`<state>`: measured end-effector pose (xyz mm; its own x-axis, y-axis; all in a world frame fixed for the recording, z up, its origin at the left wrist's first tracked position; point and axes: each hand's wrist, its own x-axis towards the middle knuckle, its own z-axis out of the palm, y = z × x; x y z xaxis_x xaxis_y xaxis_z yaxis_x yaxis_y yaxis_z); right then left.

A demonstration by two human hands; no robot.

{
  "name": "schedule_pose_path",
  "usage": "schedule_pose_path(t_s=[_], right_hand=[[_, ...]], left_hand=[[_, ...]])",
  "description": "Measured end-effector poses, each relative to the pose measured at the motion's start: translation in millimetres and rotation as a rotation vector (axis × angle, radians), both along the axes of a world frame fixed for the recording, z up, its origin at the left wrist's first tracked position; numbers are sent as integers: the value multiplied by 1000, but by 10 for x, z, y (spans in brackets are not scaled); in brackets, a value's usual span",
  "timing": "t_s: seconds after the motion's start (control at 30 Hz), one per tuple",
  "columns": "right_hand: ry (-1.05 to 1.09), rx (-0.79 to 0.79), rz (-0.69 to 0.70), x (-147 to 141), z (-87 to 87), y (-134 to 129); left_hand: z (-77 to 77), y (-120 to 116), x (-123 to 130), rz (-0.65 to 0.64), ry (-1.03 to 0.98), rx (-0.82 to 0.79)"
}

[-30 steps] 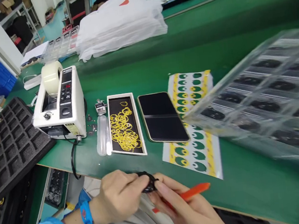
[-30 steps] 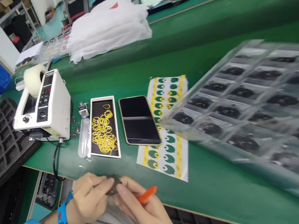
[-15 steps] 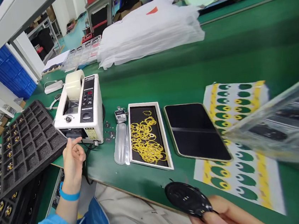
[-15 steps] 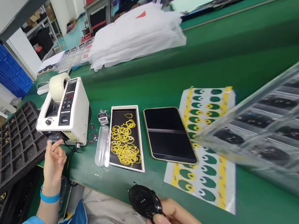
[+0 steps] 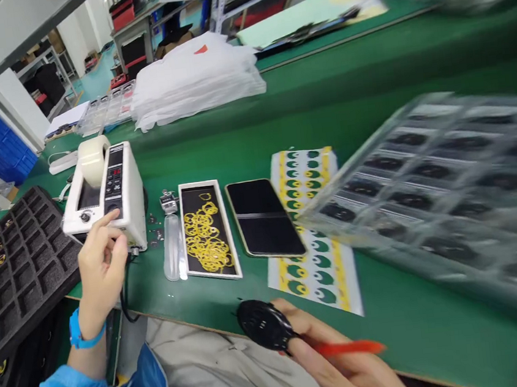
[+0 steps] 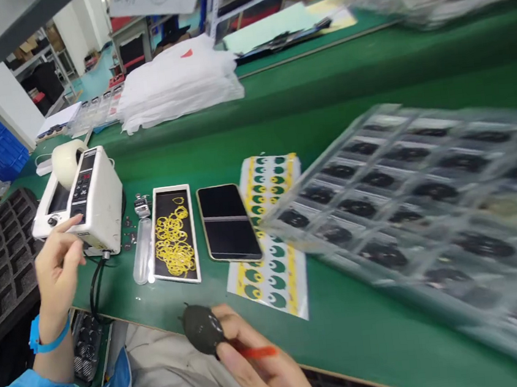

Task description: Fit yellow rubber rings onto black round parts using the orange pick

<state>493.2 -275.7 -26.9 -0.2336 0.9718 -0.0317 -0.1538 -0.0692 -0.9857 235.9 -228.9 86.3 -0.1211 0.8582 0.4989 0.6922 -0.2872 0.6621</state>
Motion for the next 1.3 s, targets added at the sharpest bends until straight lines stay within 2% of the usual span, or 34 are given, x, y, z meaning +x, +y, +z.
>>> schedule_pose_path(t_s=[0.1, 0.23, 0.3, 0.37, 0.57, 0.83, 1.07, 1.3], right_hand=[[69, -58, 44, -16, 45, 47], [190, -157, 57, -11, 78, 116], [216, -162, 98, -7, 132, 162], [219, -163, 129, -3, 200, 209], [193, -170, 157, 21, 310, 273], [239, -154, 191, 53, 303, 265], [210, -134, 196, 65, 310, 265], [255, -100, 228, 52, 278, 262]], left_hand=[[20, -81, 171, -143, -131, -36], [-100, -208, 478, -491, -290, -375], [-185, -227, 610, -597, -321, -523], [-257, -217, 703, -642, -312, -598], [-324, -150, 778, -649, -225, -607], [-354, -100, 793, -634, -226, -602], [-300, -121, 754, -678, -229, -554], [-325, -99, 779, -658, -211, -606]])
